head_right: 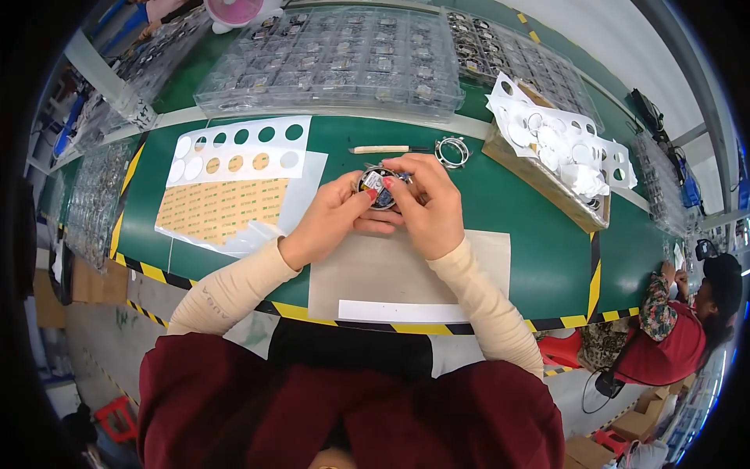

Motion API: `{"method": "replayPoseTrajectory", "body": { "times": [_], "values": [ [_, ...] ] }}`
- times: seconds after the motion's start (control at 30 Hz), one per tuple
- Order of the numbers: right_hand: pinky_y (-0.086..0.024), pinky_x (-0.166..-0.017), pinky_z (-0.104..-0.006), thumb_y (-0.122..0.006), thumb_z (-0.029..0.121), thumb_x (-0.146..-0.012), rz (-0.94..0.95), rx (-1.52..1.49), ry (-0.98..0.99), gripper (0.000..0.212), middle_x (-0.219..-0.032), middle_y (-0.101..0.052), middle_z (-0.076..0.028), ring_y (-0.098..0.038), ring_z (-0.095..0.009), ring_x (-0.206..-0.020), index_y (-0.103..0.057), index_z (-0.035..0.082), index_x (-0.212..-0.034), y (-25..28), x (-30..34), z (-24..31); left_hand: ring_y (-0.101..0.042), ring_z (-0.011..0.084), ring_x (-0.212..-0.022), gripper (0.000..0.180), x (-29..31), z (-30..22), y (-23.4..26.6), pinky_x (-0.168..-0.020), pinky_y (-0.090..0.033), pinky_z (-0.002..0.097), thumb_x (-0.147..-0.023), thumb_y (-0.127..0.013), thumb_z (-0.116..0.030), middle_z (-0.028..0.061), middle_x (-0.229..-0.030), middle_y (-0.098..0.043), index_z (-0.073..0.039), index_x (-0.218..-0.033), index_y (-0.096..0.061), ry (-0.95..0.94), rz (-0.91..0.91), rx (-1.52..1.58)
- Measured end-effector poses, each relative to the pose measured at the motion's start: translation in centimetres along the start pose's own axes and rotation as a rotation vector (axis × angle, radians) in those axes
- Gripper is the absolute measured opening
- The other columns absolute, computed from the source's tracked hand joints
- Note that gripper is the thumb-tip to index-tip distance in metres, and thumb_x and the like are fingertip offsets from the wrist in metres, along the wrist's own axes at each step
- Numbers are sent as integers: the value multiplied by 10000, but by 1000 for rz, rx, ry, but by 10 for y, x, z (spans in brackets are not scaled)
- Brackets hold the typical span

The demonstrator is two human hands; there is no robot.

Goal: The person assembles small electronic components by placing white parts into metal rings, using tweezers to adjust wires, on a production line workbench.

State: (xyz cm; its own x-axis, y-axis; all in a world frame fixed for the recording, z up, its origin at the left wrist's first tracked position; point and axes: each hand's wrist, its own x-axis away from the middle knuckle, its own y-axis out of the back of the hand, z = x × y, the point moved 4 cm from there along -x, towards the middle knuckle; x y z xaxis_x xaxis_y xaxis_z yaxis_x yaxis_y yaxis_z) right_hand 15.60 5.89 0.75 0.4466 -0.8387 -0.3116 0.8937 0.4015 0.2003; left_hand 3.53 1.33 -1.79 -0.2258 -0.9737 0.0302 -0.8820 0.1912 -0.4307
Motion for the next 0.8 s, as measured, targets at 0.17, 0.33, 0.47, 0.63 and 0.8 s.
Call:
{"method": "replayPoseTrajectory", "body": {
  "times": [0.17, 0.33, 0.47, 0.63, 0.8],
  "values": [
    [-424, -542, -160, -571, -10, -806, -56, -43, -180, 184, -921, -533, -34, -452, -13, -596, -575, -19, -989, 4, 1, -6, -592, 254, -952, 248, 0, -4, -6, -781, -526, 306, -909, -314, -70, 144, -1108, -506, 27, -1130, -372, -24, -30, 51],
    [-350, -489, -163, -609, 13, -784, -124, -47, 66, 172, -842, -540, -22, -406, -10, -552, -584, -10, -952, 4, 6, -6, -590, 255, -954, 265, 1, 0, -7, -785, -525, 306, -904, -310, -54, 141, -1107, -502, 24, -1152, -364, -35, -29, 16],
    [-350, -488, -172, -612, 10, -775, -91, 17, -24, 178, -861, -548, -20, -413, -23, -542, -595, 6, -953, 4, 3, -3, -591, 257, -952, 267, 0, -2, -7, -785, -525, 308, -897, -299, -36, 143, -1108, -498, 32, -1148, -360, -72, -25, 7],
    [-409, -495, -163, -599, -2, -784, -73, 113, 67, 209, -839, -546, 0, -388, -9, -546, -587, 6, -992, 5, 5, 1, -591, 261, -949, 275, 1, 1, -8, -784, -526, 315, -894, -296, -30, 147, -1100, -501, 34, -1154, -357, -89, -22, -50],
    [-397, -495, -190, -610, 13, -769, -69, 147, -19, 174, -812, -551, -22, -425, -39, -551, -599, 8, -943, 13, 1, -9, -595, 263, -942, 270, -4, 5, -8, -792, -520, 322, -912, -307, -70, 156, -1099, -508, 22, -1160, -363, 34, -11, -57]
  ]
}}
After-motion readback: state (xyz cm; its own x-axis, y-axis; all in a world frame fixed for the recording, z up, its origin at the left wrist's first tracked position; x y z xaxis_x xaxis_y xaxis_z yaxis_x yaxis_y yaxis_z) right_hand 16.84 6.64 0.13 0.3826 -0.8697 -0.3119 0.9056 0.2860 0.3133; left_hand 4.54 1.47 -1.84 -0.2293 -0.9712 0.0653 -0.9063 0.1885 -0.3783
